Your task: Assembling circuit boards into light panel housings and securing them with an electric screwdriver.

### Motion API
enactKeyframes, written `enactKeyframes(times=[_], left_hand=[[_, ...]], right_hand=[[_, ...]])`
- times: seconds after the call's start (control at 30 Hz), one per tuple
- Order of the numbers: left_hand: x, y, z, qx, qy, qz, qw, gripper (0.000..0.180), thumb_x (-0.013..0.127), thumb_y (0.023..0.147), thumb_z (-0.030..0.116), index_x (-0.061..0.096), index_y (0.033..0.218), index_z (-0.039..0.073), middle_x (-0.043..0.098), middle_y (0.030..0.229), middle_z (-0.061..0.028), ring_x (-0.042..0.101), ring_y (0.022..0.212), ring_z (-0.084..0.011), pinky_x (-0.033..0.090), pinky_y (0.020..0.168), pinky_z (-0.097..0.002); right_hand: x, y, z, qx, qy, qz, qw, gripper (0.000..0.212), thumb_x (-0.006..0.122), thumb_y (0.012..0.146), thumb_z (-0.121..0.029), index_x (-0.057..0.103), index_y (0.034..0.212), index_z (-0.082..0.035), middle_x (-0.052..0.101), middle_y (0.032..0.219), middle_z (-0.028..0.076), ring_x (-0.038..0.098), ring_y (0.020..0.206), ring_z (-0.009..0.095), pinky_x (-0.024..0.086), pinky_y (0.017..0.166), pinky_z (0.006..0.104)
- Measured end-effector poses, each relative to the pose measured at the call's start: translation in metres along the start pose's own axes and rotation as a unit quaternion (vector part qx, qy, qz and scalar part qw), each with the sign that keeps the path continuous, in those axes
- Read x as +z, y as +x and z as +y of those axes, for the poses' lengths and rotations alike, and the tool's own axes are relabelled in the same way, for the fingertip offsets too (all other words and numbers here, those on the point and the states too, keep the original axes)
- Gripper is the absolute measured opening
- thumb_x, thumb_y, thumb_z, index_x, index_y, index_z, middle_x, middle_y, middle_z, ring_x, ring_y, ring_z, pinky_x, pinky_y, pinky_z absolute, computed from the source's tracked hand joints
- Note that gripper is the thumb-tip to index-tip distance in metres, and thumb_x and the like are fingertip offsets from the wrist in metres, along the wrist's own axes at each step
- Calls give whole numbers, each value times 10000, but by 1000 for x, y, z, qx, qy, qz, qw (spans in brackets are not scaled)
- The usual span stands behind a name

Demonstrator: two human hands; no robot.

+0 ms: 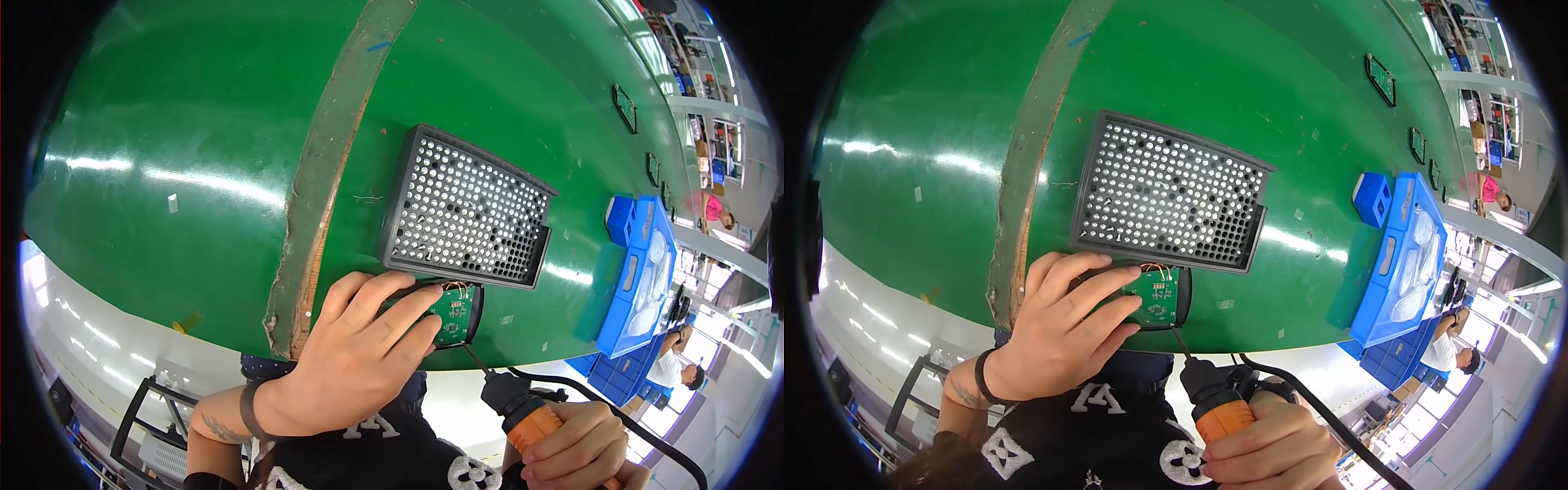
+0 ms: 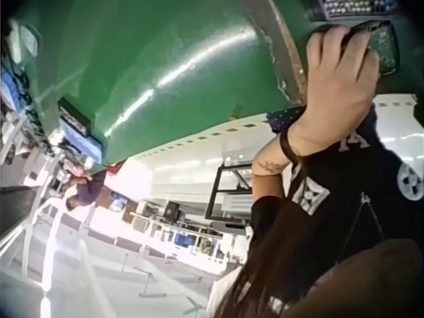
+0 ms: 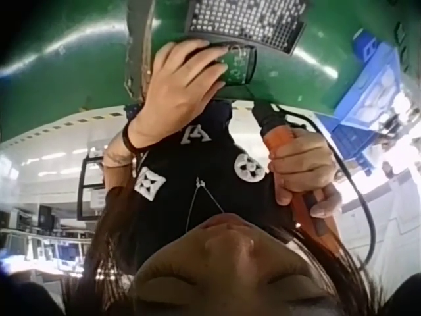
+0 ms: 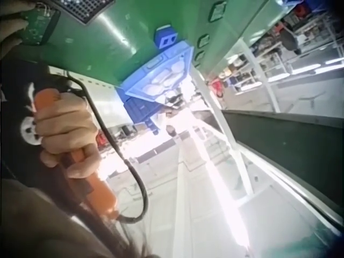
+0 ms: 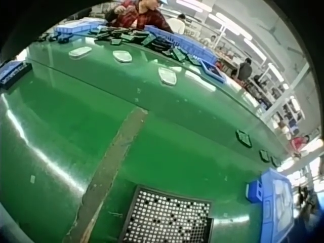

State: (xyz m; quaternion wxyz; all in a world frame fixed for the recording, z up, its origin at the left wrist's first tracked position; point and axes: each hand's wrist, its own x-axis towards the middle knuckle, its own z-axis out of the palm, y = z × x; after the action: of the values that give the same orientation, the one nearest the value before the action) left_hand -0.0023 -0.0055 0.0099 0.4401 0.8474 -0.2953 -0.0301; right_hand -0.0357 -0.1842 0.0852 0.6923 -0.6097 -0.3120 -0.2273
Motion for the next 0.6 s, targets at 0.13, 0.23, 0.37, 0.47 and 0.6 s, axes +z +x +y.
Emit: enactKeyframes(times=[0.13,0.23,0.37,0.47,0.6], left_hand=[[0,2,3,4,-4,0,1000,319,719,604,74,589,895,60,561,1097,-66,495,993,-277,373,804,-416],[0,4,4,8,-3,3,1000,313,718,604,71,591,889,57,563,1095,-67,496,990,-277,374,802,-414],[0,-1,2,7,18,6,1000,310,718,596,64,591,878,46,564,1094,-70,497,985,-276,377,801,-412],[-1,1,4,14,17,4,1000,308,709,607,80,593,889,34,565,1088,-79,498,980,-273,378,803,-411],[13,7,19,53,20,-12,998,308,697,624,104,594,904,26,555,1101,-89,495,986,-272,376,813,-407]], right_hand=[[0,4,-3,24,-12,-22,999,487,644,779,-52,384,1191,-67,531,595,41,515,393,128,449,360,258],[1,10,-8,68,-24,-52,996,483,629,787,-39,379,1199,-77,533,609,45,514,401,130,447,366,274],[-1,9,-1,92,-1,-72,993,473,619,793,-43,385,1201,-94,531,610,42,508,404,127,449,378,288],[-7,20,3,96,20,-72,993,404,586,802,-68,394,1157,-65,499,616,27,478,442,111,428,444,272],[-32,51,1,80,-7,-34,996,303,492,846,-106,377,1118,-36,434,641,3,452,517,106,399,536,255]])
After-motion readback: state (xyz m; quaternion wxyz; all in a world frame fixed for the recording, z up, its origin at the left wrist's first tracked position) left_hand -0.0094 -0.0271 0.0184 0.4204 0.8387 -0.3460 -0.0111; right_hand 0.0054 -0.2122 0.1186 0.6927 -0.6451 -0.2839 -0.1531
